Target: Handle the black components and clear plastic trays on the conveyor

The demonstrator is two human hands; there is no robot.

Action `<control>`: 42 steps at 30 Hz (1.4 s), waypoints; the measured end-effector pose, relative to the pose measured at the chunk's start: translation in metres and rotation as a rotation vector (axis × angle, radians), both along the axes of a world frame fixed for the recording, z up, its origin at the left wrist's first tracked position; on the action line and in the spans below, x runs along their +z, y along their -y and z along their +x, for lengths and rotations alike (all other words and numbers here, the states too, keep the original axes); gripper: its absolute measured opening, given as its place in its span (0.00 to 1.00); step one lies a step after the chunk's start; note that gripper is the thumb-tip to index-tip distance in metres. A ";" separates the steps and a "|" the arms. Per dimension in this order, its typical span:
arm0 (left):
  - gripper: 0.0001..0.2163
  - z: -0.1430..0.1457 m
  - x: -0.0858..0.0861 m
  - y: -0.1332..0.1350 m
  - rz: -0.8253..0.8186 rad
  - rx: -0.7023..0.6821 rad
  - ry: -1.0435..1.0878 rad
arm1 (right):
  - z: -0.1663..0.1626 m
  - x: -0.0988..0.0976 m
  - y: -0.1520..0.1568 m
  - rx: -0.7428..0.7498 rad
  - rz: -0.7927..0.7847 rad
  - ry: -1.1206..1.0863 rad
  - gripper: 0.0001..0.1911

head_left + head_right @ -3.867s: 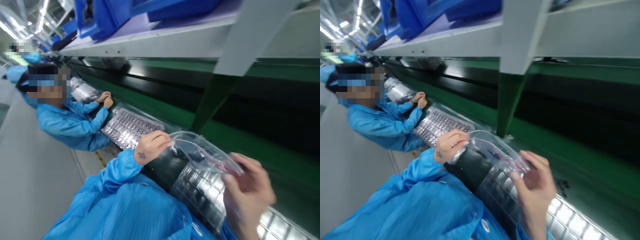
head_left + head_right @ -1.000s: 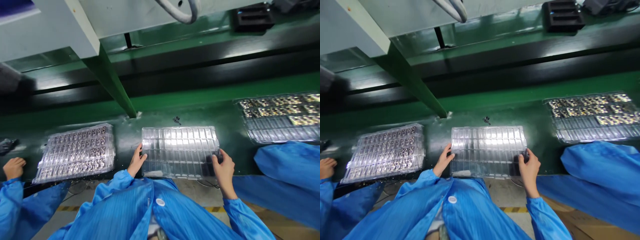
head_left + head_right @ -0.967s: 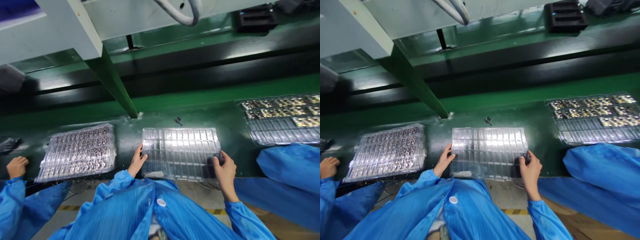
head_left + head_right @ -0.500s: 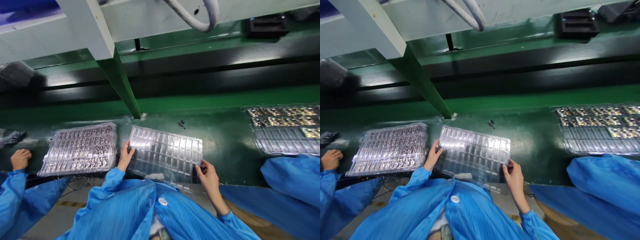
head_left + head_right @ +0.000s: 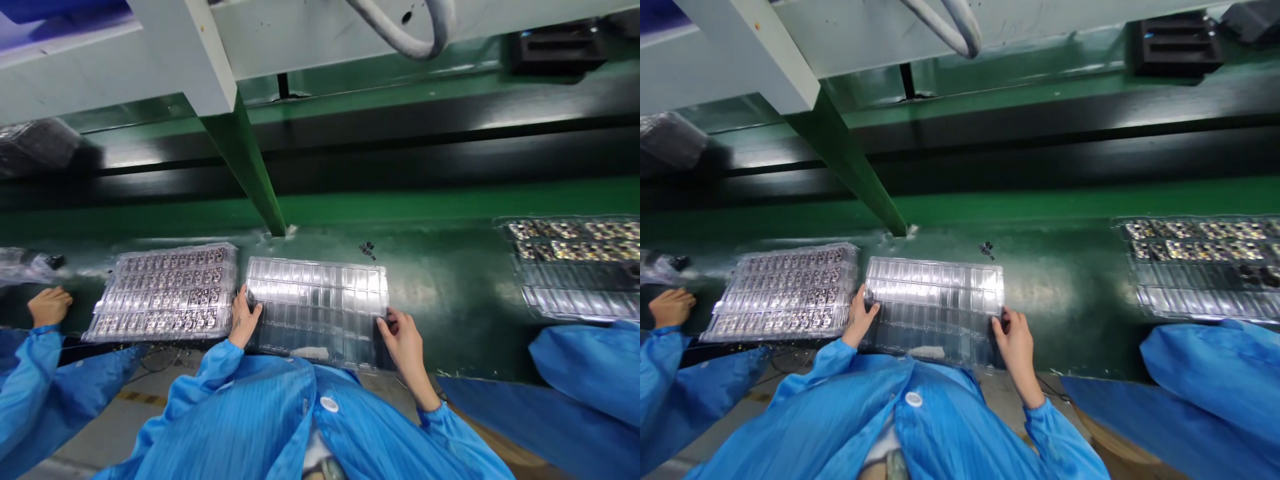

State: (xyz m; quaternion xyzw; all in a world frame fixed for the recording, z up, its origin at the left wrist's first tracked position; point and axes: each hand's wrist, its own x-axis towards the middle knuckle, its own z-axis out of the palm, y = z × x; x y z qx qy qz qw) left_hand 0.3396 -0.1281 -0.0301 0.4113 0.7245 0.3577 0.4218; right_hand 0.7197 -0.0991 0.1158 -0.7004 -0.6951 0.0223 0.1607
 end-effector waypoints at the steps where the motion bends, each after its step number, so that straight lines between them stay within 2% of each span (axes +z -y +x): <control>1: 0.38 0.002 0.000 0.007 -0.006 -0.007 0.021 | 0.000 0.002 -0.006 0.007 0.004 0.009 0.30; 5: 0.42 0.007 -0.004 0.038 -0.033 0.000 0.109 | -0.007 0.005 -0.028 0.072 -0.022 0.042 0.30; 8: 0.43 0.007 -0.011 0.051 -0.004 0.035 0.128 | -0.017 0.006 -0.044 0.123 -0.067 0.100 0.28; 12: 0.44 0.009 -0.015 0.051 0.018 0.040 0.096 | -0.027 0.011 -0.063 0.145 -0.113 0.164 0.28; 17: 0.42 0.014 -0.013 0.045 -0.008 0.020 0.071 | -0.020 0.014 -0.068 0.141 -0.113 0.096 0.27; 21: 0.40 0.015 -0.012 0.045 0.006 -0.006 0.061 | -0.008 0.009 -0.056 0.125 -0.077 0.002 0.27; 26: 0.39 0.013 -0.016 0.052 0.107 -0.030 0.050 | -0.007 0.011 -0.032 0.059 -0.023 -0.136 0.28; 31: 0.36 0.014 -0.007 0.052 0.211 -0.085 0.022 | -0.001 0.020 0.008 0.006 0.064 -0.094 0.27; 34: 0.36 0.020 0.011 0.040 0.194 -0.114 -0.010 | 0.015 0.017 0.030 -0.030 0.079 -0.047 0.29; 37: 0.37 0.025 0.027 0.022 0.107 -0.151 -0.028 | 0.032 0.008 0.045 -0.055 0.035 -0.040 0.30; 39: 0.37 0.023 0.031 0.009 0.060 -0.171 -0.027 | 0.035 0.002 0.051 -0.069 0.014 -0.048 0.31; 42: 0.37 0.011 0.026 -0.007 0.044 -0.160 -0.034 | 0.024 -0.004 0.055 -0.056 -0.014 -0.064 0.31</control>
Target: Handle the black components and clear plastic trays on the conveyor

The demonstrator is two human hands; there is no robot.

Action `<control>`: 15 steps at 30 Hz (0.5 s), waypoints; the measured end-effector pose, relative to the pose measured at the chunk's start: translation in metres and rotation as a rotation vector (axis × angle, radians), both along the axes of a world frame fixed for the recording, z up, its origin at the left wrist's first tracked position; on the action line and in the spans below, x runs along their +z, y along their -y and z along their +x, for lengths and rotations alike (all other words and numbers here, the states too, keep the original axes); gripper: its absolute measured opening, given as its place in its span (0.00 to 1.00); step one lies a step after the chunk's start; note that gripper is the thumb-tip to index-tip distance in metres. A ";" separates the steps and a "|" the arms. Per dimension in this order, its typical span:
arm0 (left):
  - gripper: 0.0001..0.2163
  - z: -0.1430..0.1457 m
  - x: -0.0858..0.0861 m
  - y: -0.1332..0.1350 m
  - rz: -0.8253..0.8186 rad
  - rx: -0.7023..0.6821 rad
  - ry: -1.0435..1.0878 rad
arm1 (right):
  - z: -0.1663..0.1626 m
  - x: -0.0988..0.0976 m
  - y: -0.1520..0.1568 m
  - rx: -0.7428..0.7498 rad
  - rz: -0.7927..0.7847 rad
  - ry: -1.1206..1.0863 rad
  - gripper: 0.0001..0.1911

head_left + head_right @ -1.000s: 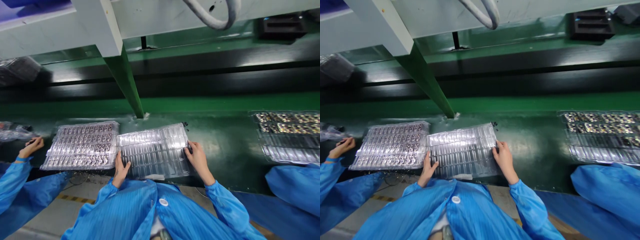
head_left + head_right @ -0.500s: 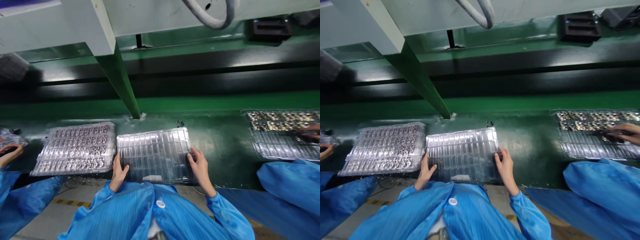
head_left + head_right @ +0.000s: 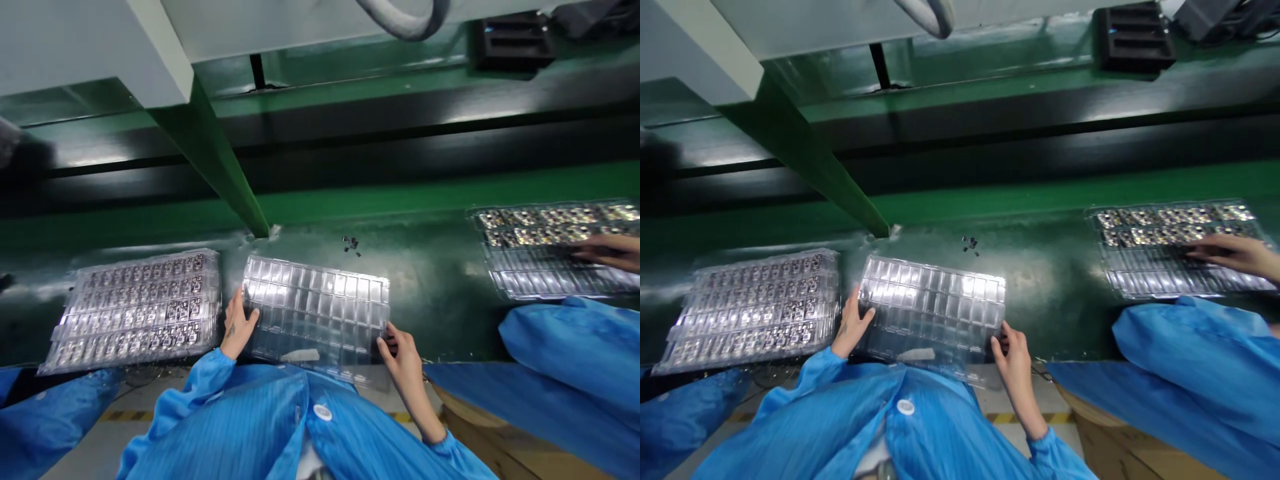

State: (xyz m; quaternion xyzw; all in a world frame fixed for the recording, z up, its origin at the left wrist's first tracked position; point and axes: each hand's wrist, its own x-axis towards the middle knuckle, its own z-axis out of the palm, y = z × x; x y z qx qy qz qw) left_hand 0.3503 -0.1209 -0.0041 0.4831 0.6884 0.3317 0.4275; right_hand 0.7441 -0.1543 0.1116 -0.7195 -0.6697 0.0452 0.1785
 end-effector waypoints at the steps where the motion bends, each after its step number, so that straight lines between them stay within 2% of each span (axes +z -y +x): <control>1: 0.37 -0.006 -0.003 -0.005 0.000 0.016 0.001 | -0.006 -0.001 0.001 0.010 -0.012 -0.003 0.31; 4: 0.36 -0.018 -0.014 -0.016 0.014 0.044 -0.003 | -0.019 -0.004 -0.001 0.011 -0.042 -0.003 0.32; 7: 0.35 -0.015 -0.018 -0.021 0.045 0.039 -0.061 | -0.017 -0.002 -0.008 -0.010 -0.058 0.009 0.33; 11: 0.36 0.007 -0.011 -0.015 0.078 0.006 -0.059 | 0.007 0.006 -0.023 -0.058 -0.032 0.066 0.33; 15: 0.35 0.029 -0.001 0.006 0.073 -0.052 -0.010 | 0.034 0.020 -0.034 -0.105 -0.038 0.149 0.35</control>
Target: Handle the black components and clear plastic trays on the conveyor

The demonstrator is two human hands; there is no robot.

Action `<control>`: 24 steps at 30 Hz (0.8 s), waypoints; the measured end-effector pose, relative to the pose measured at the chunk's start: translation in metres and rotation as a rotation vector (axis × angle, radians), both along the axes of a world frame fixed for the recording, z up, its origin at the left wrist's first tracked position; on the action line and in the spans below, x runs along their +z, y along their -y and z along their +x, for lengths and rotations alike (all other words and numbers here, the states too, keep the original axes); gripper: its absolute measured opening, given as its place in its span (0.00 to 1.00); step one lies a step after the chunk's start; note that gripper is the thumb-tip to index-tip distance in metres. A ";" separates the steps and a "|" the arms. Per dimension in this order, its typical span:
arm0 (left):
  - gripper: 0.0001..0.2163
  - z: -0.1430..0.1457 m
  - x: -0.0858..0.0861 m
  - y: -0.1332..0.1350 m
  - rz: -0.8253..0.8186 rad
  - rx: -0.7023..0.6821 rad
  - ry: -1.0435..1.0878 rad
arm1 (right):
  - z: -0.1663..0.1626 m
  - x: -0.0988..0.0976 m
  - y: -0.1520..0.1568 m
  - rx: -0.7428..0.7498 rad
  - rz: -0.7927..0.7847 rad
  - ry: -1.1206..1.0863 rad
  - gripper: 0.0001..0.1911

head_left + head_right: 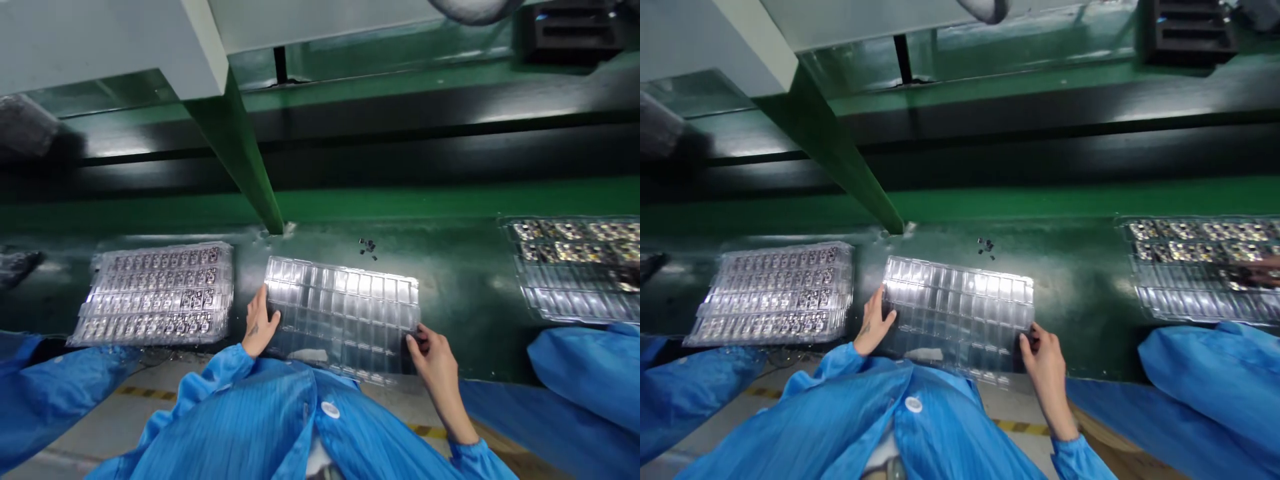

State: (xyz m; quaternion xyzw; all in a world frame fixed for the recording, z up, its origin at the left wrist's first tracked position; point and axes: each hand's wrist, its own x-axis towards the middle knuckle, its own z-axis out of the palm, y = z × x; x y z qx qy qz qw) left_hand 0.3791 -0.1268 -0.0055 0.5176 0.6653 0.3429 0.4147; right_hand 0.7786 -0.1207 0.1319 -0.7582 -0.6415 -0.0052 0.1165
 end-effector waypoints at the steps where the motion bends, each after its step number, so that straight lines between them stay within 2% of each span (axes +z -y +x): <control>1: 0.36 0.004 0.001 0.005 -0.001 -0.020 0.016 | 0.004 0.005 -0.002 -0.002 -0.010 0.017 0.36; 5: 0.35 0.010 0.002 0.014 -0.015 -0.040 0.072 | -0.006 0.025 -0.012 -0.011 0.069 0.209 0.40; 8: 0.35 0.009 0.003 0.012 -0.021 -0.037 0.067 | -0.038 0.028 -0.023 0.083 0.165 0.294 0.34; 10: 0.35 0.009 0.004 0.010 -0.017 -0.059 0.066 | -0.062 0.020 -0.027 0.212 0.148 0.292 0.29; 13: 0.34 0.012 0.003 0.011 -0.020 -0.067 0.095 | -0.091 -0.003 -0.027 0.354 0.074 0.304 0.25; 17: 0.33 0.016 -0.002 0.014 -0.027 -0.040 0.133 | -0.106 -0.030 -0.019 0.396 0.043 0.331 0.24; 20: 0.32 0.015 -0.007 0.014 -0.001 -0.017 0.151 | -0.106 -0.035 -0.017 0.401 0.040 0.330 0.23; 24: 0.32 0.008 -0.009 0.014 0.006 0.023 0.225 | -0.098 -0.022 -0.015 0.429 0.048 0.201 0.22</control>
